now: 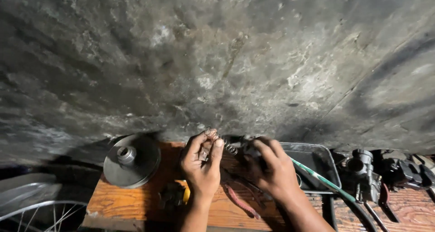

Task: The person cleans small mechanical parts using a toothbrush and a rag. They scrub the parts in a tray of liquid, wipe them with a rag, and place them on the workbench. The person repeats this process for several parts.

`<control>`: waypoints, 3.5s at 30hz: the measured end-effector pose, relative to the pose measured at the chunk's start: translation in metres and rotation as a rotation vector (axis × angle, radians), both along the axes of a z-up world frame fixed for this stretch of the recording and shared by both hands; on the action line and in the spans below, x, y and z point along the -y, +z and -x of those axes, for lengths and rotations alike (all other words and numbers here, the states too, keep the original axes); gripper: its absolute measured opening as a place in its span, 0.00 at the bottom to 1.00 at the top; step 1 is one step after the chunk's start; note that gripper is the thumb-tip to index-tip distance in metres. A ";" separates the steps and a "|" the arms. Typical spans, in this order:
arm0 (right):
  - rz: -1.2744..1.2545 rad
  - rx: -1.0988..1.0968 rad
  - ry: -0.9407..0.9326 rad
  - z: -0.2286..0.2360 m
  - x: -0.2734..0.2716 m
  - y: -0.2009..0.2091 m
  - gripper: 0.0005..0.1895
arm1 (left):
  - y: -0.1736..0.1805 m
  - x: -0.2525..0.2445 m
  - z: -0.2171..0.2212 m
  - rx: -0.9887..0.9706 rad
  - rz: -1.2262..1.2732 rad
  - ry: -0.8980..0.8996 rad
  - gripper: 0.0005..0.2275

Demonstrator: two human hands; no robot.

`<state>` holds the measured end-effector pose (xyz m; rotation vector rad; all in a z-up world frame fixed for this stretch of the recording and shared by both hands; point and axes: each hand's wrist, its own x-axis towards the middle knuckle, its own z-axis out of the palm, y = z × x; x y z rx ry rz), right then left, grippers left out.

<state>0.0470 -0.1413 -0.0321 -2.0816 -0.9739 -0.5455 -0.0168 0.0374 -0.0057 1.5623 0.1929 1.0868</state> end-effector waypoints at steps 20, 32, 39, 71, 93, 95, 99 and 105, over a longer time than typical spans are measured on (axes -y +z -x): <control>0.145 0.229 -0.059 0.007 0.009 0.017 0.18 | 0.018 -0.052 0.068 -0.286 -0.270 -0.035 0.12; 0.122 0.206 -0.020 0.010 0.002 0.014 0.14 | -0.005 -0.071 0.089 -0.190 -0.722 0.042 0.11; 0.124 0.199 -0.024 0.006 0.004 0.010 0.15 | -0.030 -0.073 0.091 -0.319 -0.779 0.056 0.12; 0.092 0.163 -0.012 0.010 0.007 0.025 0.13 | 0.000 -0.063 0.088 -0.263 -0.859 0.024 0.14; 0.082 0.147 -0.018 0.010 0.007 0.023 0.12 | -0.015 -0.076 0.081 -0.329 -0.915 0.001 0.23; 0.081 0.142 -0.021 0.009 0.006 0.024 0.12 | -0.011 -0.075 0.081 -0.328 -0.914 -0.002 0.22; 0.076 0.140 -0.010 0.007 0.008 0.021 0.11 | -0.008 -0.074 0.080 -0.304 -0.919 0.000 0.20; 0.066 0.126 -0.010 0.012 0.006 0.028 0.11 | -0.025 -0.077 0.081 -0.368 -0.893 -0.011 0.23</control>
